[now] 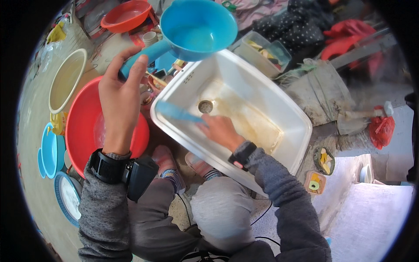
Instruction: The person sits on the floor and scrubs a white plastic sink with a blue brush. They repeatedly scoop water from a red basin using a blue scoop and pour it into the sink to rinse the surface.
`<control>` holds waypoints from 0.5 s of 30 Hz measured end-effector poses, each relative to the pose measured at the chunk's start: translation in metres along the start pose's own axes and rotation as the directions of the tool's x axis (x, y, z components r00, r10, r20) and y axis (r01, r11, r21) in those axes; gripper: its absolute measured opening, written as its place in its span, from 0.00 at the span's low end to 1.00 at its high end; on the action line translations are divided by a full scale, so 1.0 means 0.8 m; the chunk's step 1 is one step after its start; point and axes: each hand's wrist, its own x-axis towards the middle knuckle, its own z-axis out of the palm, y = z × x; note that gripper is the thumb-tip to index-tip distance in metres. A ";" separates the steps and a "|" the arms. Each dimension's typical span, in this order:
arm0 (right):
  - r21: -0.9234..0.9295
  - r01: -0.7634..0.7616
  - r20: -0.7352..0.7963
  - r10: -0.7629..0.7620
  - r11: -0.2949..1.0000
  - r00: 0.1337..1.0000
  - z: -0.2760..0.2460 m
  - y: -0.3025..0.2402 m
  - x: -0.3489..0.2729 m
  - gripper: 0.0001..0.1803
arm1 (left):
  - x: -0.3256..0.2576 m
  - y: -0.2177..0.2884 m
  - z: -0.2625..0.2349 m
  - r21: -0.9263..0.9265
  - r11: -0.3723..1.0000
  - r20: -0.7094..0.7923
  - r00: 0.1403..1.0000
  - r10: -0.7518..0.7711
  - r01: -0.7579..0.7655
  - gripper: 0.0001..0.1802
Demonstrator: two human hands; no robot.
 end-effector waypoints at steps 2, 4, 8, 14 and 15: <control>-0.012 -0.110 -0.166 0.107 0.994 0.980 -0.003 0.001 0.005 0.15 | -0.001 -0.001 0.000 0.012 1.000 -0.016 1.000 0.023 -0.023 0.16; -0.068 -0.158 -0.369 0.122 0.985 0.921 -0.005 0.004 0.010 0.15 | -0.002 0.000 -0.001 0.016 0.999 -0.040 0.999 0.030 -0.030 0.16; -0.022 -0.039 -0.005 0.039 0.999 0.999 0.003 -0.001 0.005 0.16 | 0.004 0.001 -0.006 0.022 1.000 -0.041 0.999 -0.002 0.003 0.17; 0.048 -0.273 -0.249 0.276 0.961 0.928 0.009 -0.002 0.002 0.17 | 0.009 0.003 -0.023 0.033 0.996 -0.047 0.995 0.083 -0.082 0.17; 0.027 -0.285 -0.260 0.283 0.958 0.923 0.003 0.005 0.002 0.18 | 0.011 0.003 -0.032 0.032 0.995 -0.077 0.992 0.100 -0.098 0.17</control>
